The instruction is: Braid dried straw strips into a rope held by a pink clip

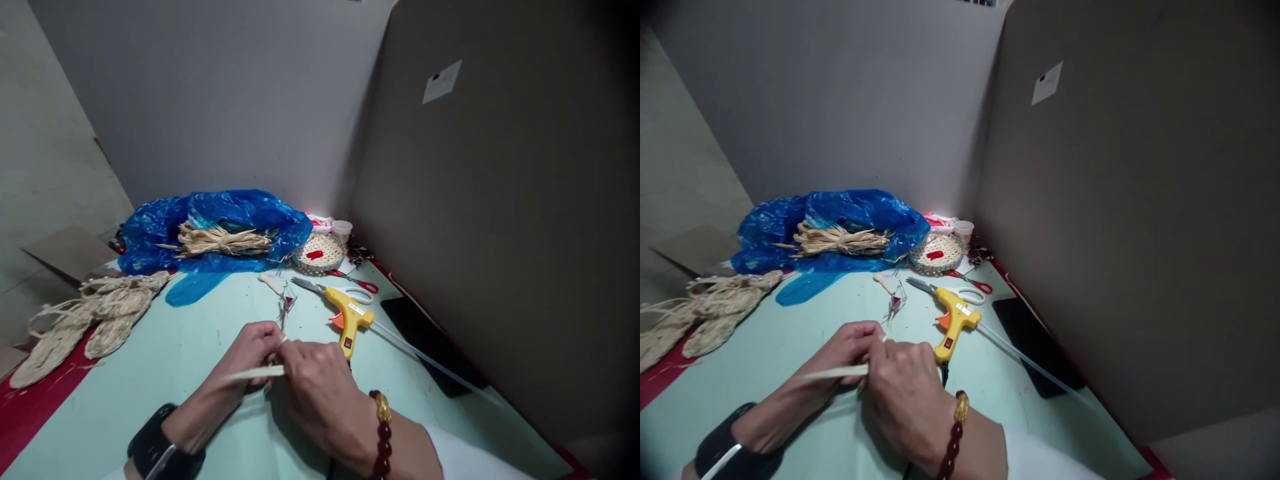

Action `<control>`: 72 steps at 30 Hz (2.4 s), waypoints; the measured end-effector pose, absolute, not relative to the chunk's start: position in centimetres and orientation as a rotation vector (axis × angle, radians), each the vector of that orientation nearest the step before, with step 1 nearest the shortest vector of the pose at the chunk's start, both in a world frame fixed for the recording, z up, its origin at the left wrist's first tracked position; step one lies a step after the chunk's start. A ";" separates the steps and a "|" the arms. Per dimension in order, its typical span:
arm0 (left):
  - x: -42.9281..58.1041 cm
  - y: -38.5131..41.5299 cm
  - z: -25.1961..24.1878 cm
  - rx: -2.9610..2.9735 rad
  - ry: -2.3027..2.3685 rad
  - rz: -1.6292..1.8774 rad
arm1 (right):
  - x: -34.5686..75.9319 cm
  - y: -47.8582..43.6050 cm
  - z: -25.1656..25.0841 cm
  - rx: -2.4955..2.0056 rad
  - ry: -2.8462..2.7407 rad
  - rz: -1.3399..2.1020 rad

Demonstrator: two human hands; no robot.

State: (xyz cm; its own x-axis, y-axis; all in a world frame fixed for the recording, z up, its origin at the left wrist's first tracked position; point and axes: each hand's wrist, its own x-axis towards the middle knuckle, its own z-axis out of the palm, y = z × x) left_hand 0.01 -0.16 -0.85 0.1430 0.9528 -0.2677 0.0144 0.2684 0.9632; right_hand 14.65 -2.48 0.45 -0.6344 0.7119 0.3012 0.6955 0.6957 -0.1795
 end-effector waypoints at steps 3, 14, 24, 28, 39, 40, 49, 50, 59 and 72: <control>-0.3 -0.2 -0.9 1.034 1.129 0.905 | 14.1 -3.2 -0.4 -0.958 -2.673 -0.181; -1.0 -0.6 -0.2 0.968 1.089 0.943 | 16.2 -1.2 2.4 -1.260 -2.175 0.503; -0.9 -0.7 0.0 1.043 1.235 0.929 | 16.7 0.3 1.3 -1.232 -2.097 1.019; -0.7 -0.9 0.0 0.980 1.210 0.919 | 16.8 0.9 1.2 -1.216 -2.018 1.178; -0.1 -1.5 0.5 0.797 1.209 0.988 | 16.6 -0.2 0.9 -1.233 -2.101 0.987; 0.0 -1.5 0.4 0.790 1.207 0.994 | 16.6 -0.2 0.9 -1.236 -2.110 0.984; 0.1 -1.4 0.2 0.757 1.178 1.025 | 17.7 -0.6 3.5 -1.267 -2.104 0.741; 0.1 -1.4 0.1 0.755 1.180 1.028 | 17.9 -0.8 3.8 -1.265 -2.119 0.732; -0.1 -1.2 -0.5 0.754 1.108 0.995 | 18.2 -0.9 3.1 -1.258 -2.082 0.867; -0.4 -1.3 -0.8 0.789 1.039 1.002 | 18.2 -0.6 2.0 -1.289 -2.222 0.781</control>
State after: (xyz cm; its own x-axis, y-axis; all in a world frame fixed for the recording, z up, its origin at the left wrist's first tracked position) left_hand -0.39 -1.32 -0.79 0.1730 0.9328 -0.3160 -0.2822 0.3544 0.8915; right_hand 18.22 -0.60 2.03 -0.4605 0.8820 0.0998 0.6255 0.4022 -0.6686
